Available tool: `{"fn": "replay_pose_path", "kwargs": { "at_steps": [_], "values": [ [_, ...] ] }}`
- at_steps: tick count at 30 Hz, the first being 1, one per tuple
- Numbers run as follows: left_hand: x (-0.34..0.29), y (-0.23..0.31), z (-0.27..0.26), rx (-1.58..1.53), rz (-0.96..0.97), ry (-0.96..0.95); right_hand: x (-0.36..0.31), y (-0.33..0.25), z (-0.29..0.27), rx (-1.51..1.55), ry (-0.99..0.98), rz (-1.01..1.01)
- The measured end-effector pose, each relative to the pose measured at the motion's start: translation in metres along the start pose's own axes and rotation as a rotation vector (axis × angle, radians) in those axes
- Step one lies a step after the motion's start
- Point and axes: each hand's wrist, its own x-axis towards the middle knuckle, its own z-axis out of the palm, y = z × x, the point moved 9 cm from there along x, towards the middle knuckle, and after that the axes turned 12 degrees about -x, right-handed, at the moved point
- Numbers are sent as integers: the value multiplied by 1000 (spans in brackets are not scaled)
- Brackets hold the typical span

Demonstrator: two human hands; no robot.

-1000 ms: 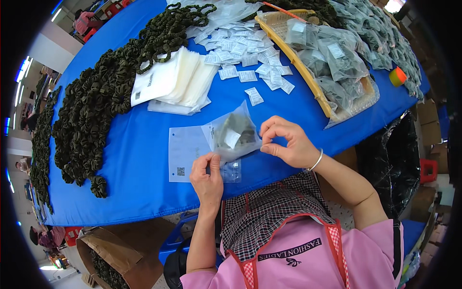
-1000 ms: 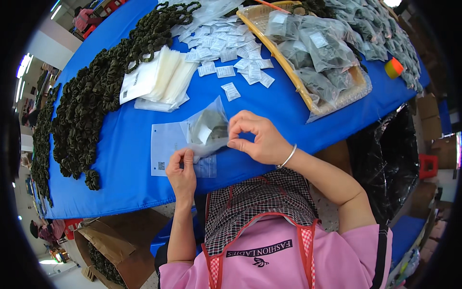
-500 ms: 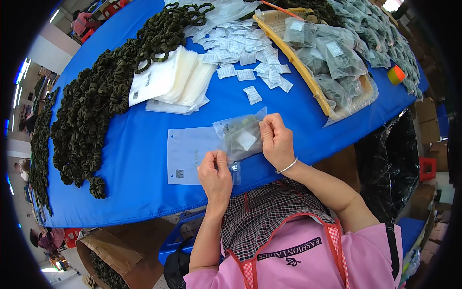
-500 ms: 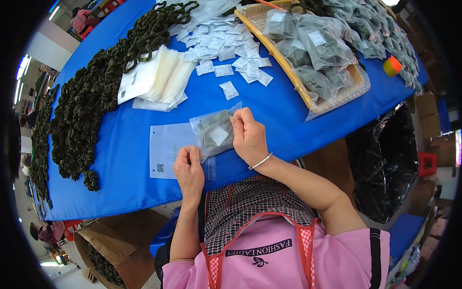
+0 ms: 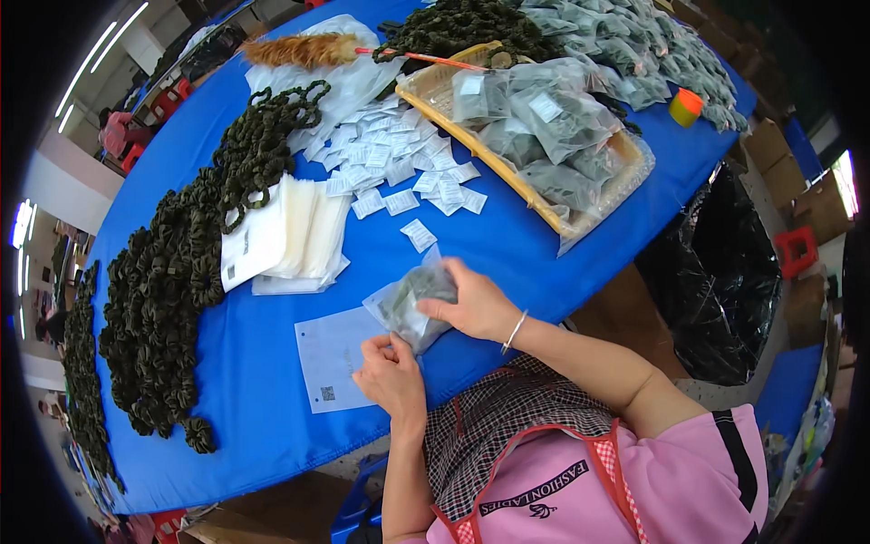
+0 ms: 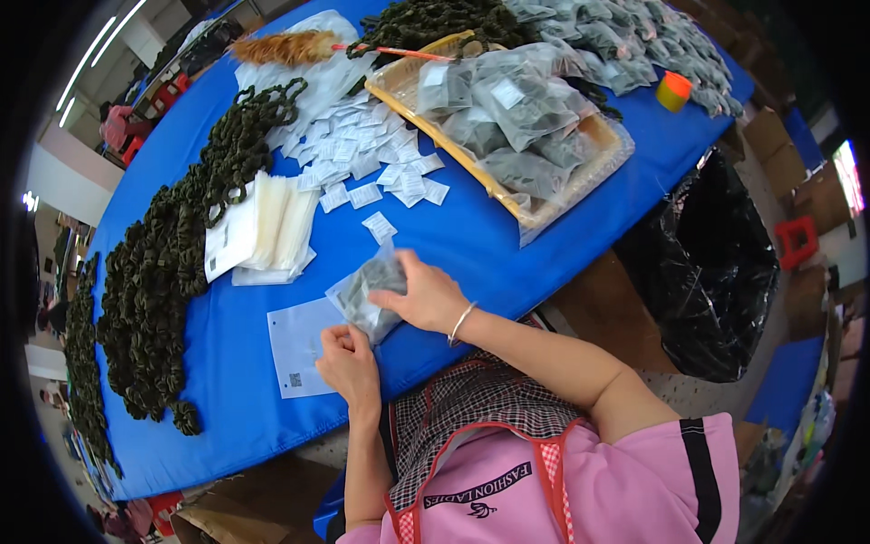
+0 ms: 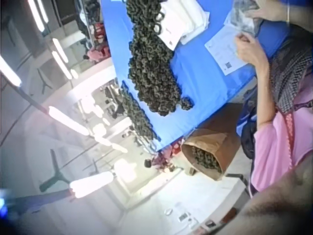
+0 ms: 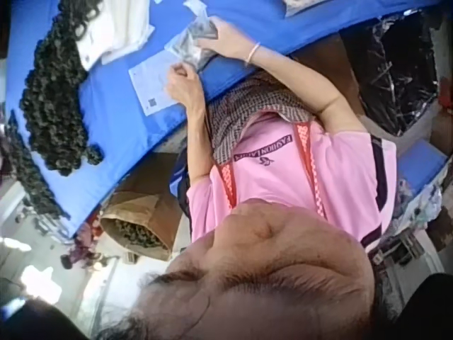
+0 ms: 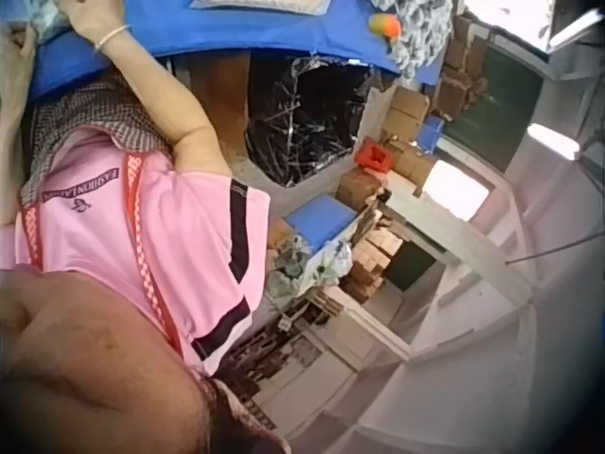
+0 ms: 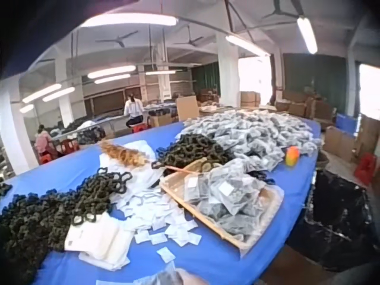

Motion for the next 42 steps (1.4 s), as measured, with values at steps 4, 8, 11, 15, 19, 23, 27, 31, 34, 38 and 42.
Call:
{"fn": "replay_pose_path", "kwargs": {
  "at_steps": [4,8,11,15,19,23,27,31,34,38,42],
  "values": [
    [-5,8,-10,68,129,21,18,-2,-21,466,-18,17],
    [-1,14,-25,209,372,-2,52,1,-162,506,632,-85],
    [19,2,-36,220,435,-58,83,24,-204,620,630,137],
    [42,-19,-44,214,429,-53,79,33,-188,405,662,174],
    [46,-27,-41,194,404,-61,74,-23,-161,-943,870,-307],
    [44,-23,-43,181,407,-41,153,27,-188,-1128,478,69],
    [46,-23,-43,181,387,-41,207,37,-232,-944,343,123],
    [47,-23,-42,190,387,-44,238,54,-257,-751,237,291],
    [48,-23,-42,183,383,-48,248,56,-257,-918,208,338],
    [48,-22,-43,189,368,-48,255,25,-238,-1219,396,143],
    [50,-20,-42,202,357,-50,272,18,-202,-1213,286,50]
  ]
}}
